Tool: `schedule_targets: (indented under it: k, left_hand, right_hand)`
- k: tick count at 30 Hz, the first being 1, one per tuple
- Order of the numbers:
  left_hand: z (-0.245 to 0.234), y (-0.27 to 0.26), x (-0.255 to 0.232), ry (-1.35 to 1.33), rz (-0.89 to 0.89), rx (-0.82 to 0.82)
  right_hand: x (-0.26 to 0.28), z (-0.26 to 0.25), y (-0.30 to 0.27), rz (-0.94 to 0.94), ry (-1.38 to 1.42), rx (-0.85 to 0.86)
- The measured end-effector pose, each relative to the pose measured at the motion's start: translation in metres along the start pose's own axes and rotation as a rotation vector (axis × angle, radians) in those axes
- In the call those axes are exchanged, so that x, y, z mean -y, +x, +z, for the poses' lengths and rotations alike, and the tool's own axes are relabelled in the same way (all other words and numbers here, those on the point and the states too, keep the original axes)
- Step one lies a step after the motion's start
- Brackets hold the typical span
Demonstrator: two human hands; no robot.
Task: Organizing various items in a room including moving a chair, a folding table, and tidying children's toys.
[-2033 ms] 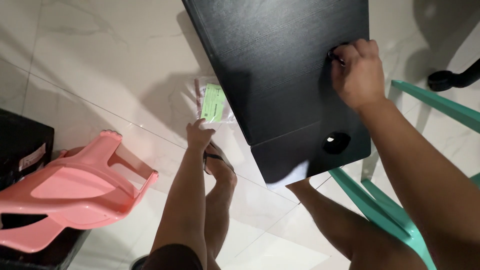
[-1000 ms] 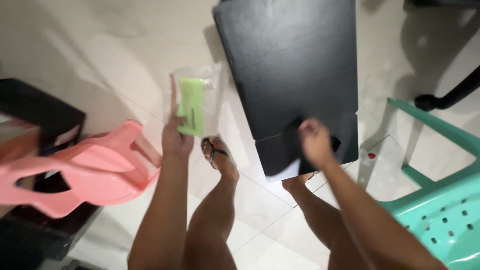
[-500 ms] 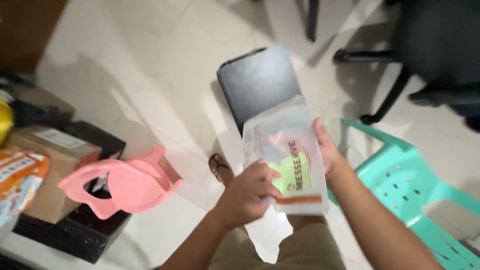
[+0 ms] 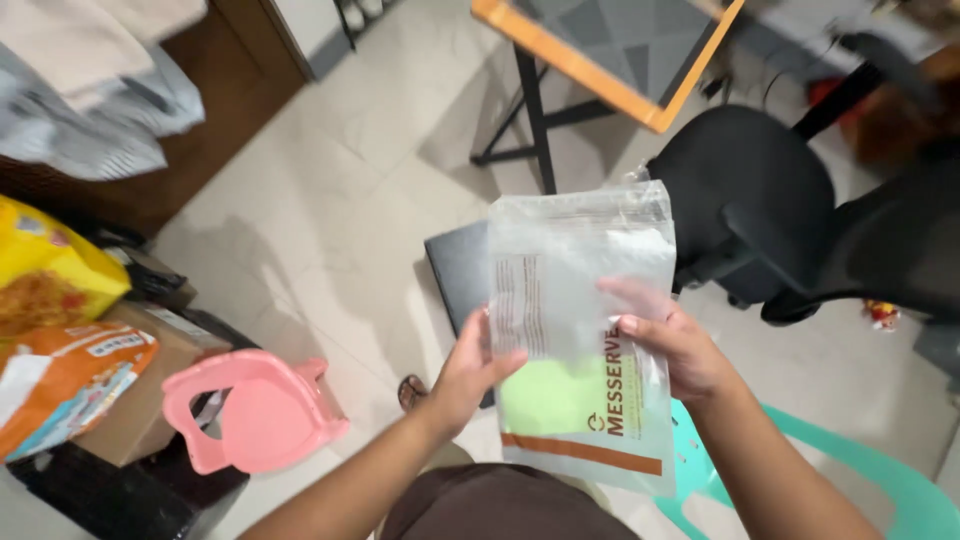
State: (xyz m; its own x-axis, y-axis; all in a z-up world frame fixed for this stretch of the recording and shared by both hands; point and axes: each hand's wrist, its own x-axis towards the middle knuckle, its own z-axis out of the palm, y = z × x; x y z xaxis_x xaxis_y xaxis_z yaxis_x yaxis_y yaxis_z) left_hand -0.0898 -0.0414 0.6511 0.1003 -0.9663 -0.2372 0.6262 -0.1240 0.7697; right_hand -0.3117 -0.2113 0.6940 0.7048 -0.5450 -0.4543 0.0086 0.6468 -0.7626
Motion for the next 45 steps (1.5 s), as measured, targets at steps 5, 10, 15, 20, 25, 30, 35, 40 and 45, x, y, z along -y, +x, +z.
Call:
schedule_targets:
  k: [5,10,15,20,25,30,35,40,45]
  left_hand:
    - [0.029,0.005,-0.015,0.417,0.035,-0.061]
    - [0.048,-0.01,-0.048,0.533,0.215,-0.016]
    - [0.062,-0.004,-0.062,0.352,0.117,0.055]
    - [0.066,0.005,-0.06,0.437,0.16,0.089]
    - [0.057,0.025,-0.024,0.235,0.211,-0.004]
    - [0.029,0.03,-0.013,-0.386,0.024,0.391]
    - [0.062,0.015,-0.026,-0.244,-0.258,0.141]
    - [0.046,0.017,-0.01,0.063,-0.214,0.157]
    - [0.036,0.021,-0.009,0.133,-0.27,0.169]
  right_hand:
    - [-0.006,0.009,-0.045,-0.087,-0.051,-0.133]
    - [-0.019,0.022,-0.075,-0.17,-0.157,-0.148]
    - [-0.016,0.014,-0.083,-0.253,0.024,-0.104]
    - [0.004,0.014,-0.096,-0.334,0.026,-0.154]
    - [-0.006,-0.017,-0.098,-0.273,0.104,-0.19]
    - [-0.025,-0.045,-0.092,-0.535,-0.384,-0.04]
    - [-0.041,-0.056,-0.09,-0.515,-0.372,-0.115]
    - [-0.022,0.032,-0.106,-0.394,0.105,-0.355]
    - [-0.211,-0.033,-0.116,-0.332,0.087,-0.331]
